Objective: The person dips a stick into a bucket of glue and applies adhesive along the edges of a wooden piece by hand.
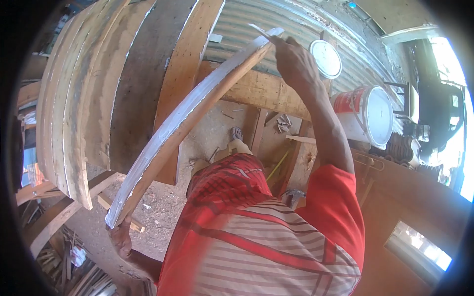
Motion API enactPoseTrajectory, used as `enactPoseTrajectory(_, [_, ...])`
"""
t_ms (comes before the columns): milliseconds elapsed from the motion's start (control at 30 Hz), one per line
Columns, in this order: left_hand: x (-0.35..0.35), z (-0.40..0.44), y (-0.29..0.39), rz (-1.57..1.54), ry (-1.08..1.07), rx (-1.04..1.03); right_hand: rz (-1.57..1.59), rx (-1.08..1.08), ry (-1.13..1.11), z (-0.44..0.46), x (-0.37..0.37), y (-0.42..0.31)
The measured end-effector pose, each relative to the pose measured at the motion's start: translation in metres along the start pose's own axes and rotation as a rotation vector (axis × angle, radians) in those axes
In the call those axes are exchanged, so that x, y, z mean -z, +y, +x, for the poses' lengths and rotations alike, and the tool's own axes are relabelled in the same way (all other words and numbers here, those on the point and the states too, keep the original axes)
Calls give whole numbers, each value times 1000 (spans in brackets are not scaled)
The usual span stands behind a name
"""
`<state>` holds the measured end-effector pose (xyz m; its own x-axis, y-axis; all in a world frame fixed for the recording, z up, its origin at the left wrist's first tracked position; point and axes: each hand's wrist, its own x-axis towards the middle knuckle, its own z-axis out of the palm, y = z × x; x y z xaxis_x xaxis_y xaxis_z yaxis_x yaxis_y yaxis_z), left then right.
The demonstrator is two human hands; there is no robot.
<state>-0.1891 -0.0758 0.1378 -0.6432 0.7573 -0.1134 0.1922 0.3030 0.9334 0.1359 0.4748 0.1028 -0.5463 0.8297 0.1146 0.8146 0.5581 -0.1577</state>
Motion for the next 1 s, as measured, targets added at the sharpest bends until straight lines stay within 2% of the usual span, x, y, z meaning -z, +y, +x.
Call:
enactPoseTrajectory(67, [-1, -4, -4, -50, 16, 1, 26, 3, 6, -14, 3, 6])
enactPoseTrajectory(200, [-2, 1, 7, 201, 4, 75, 74, 48, -29, -53, 0, -21])
enactPoseTrajectory(267, [-3, 3, 8, 228, 1, 66, 269, 209, -37, -79, 15, -48])
enactPoseTrajectory(400, [1, -3, 0, 45, 12, 53, 451, 354, -31, -85, 34, -56])
enactPoseTrajectory(467, [1, -7, -2, -26, 24, 63, 332, 104, -87, -67, 32, -30])
enactPoseTrajectory(567, [-10, -2, 3, -136, 40, 53, 224, 0, 56, -35, 0, 30])
enactPoseTrajectory(600, [-11, -3, 5, -159, 53, 76, 207, -87, -6, -33, 7, 24])
enactPoseTrajectory(667, [-14, -4, 12, -119, 64, 36, 183, 46, -110, -42, 14, 0])
enactPoseTrajectory(733, [-19, -4, 19, -31, 55, -30, 314, 375, -141, -64, 18, -31])
enactPoseTrajectory(800, [-24, -7, 25, -25, 89, 2, 590, 388, -241, -80, 34, -62])
enactPoseTrajectory(833, [-27, -11, 26, -60, 103, 43, 718, 377, -296, -87, 38, -71])
enactPoseTrajectory(900, [-33, -16, 27, -145, 120, 112, 761, 159, -229, -99, 24, -76])
enactPoseTrajectory(967, [-22, -16, 15, -23, 110, 249, 810, -35, -112, -116, 9, -78])
enactPoseTrajectory(1000, [-17, -15, 10, 62, 60, 189, 879, -107, -71, -127, 2, -82])
